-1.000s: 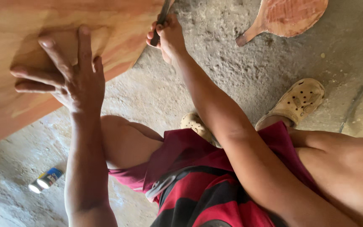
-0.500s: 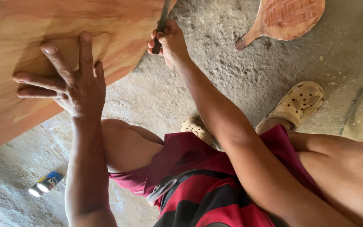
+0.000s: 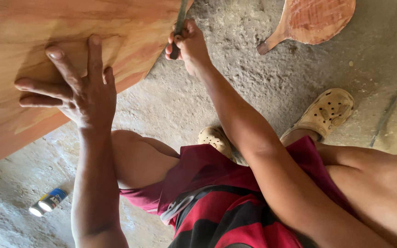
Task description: The person sits on the floor and uses a knife to carve and shape a wooden paddle blank, shaving the edge of a large wood board. They hold the board steady with one hand while cutting with the other, briefly carve the paddle's handle, then rest before resuming cuts on the board.
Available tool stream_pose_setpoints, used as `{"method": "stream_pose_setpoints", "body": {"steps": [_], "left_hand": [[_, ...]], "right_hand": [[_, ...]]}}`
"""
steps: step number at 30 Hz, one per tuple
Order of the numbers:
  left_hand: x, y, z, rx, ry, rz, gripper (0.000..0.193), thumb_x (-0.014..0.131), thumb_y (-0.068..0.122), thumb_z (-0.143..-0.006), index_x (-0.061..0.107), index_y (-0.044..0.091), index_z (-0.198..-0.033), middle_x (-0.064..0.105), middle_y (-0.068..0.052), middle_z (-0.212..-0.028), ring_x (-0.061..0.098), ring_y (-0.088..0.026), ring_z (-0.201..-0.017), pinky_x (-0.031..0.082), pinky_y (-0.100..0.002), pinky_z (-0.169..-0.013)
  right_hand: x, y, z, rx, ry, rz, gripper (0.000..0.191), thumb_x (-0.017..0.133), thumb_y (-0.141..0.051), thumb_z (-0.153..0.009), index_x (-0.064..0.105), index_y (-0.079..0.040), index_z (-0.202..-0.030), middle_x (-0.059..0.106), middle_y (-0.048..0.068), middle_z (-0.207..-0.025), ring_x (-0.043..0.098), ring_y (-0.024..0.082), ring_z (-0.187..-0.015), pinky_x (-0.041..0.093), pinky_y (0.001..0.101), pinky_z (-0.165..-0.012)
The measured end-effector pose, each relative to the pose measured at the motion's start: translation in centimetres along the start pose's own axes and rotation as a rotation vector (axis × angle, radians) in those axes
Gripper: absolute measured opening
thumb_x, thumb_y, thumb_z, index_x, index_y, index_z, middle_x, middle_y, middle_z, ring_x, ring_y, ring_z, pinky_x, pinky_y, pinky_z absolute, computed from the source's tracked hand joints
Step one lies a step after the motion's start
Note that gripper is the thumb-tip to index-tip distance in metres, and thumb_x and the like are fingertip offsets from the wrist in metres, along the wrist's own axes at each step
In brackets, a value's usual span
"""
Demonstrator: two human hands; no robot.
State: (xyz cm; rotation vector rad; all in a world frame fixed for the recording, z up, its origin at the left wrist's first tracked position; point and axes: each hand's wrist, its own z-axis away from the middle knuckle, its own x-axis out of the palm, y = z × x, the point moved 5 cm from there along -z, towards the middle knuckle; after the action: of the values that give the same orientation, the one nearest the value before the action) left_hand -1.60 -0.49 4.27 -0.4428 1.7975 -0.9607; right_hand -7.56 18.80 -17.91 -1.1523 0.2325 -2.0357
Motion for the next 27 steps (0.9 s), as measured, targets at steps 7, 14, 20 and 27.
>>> {"method": "stream_pose_setpoints", "body": {"steps": [7,14,20,27], "left_hand": [[0.1,0.1,0.1,-0.013,-0.009,0.015,0.086,0.065,0.035,-0.102,0.016,0.038,-0.172,-0.022,-0.018,-0.173,-0.023,-0.072,-0.141,-0.001,-0.09,-0.098],[0.1,0.2,0.0,-0.021,-0.005,0.009,0.087,0.063,0.035,-0.1,0.014,0.039,-0.172,-0.022,-0.018,-0.172,-0.022,-0.071,-0.141,0.0,-0.09,-0.099],[0.2,0.1,-0.1,-0.007,0.0,0.004,0.085,0.061,0.041,-0.101,0.014,0.038,-0.171,-0.023,-0.018,-0.172,-0.023,-0.071,-0.141,0.001,-0.09,-0.099],[0.2,0.0,-0.1,-0.011,-0.003,0.009,0.09,0.069,0.038,-0.098,0.017,0.039,-0.172,-0.023,-0.019,-0.172,-0.022,-0.071,-0.14,0.002,-0.09,-0.098]], "right_hand": [[0.4,-0.1,0.5,-0.004,-0.038,0.015,0.017,0.041,0.007,-0.1,0.049,-0.004,-0.111,0.064,0.012,-0.09,0.066,0.021,-0.063,0.063,0.0399,-0.055],[0.5,-0.3,-0.2,-0.073,-0.097,0.074,0.017,0.045,0.008,-0.099,0.05,-0.002,-0.112,0.064,0.013,-0.088,0.066,0.021,-0.063,0.063,0.0401,-0.053],[-0.5,0.1,-0.7,-0.044,0.005,0.033,0.019,0.044,0.012,-0.095,0.051,0.002,-0.109,0.063,0.014,-0.084,0.064,0.022,-0.061,0.062,0.0412,-0.05],[-0.2,0.5,-0.8,-0.006,-0.006,0.014,0.018,0.042,0.009,-0.098,0.047,-0.001,-0.111,0.062,0.014,-0.087,0.064,0.022,-0.061,0.06,0.0395,-0.052]]}}
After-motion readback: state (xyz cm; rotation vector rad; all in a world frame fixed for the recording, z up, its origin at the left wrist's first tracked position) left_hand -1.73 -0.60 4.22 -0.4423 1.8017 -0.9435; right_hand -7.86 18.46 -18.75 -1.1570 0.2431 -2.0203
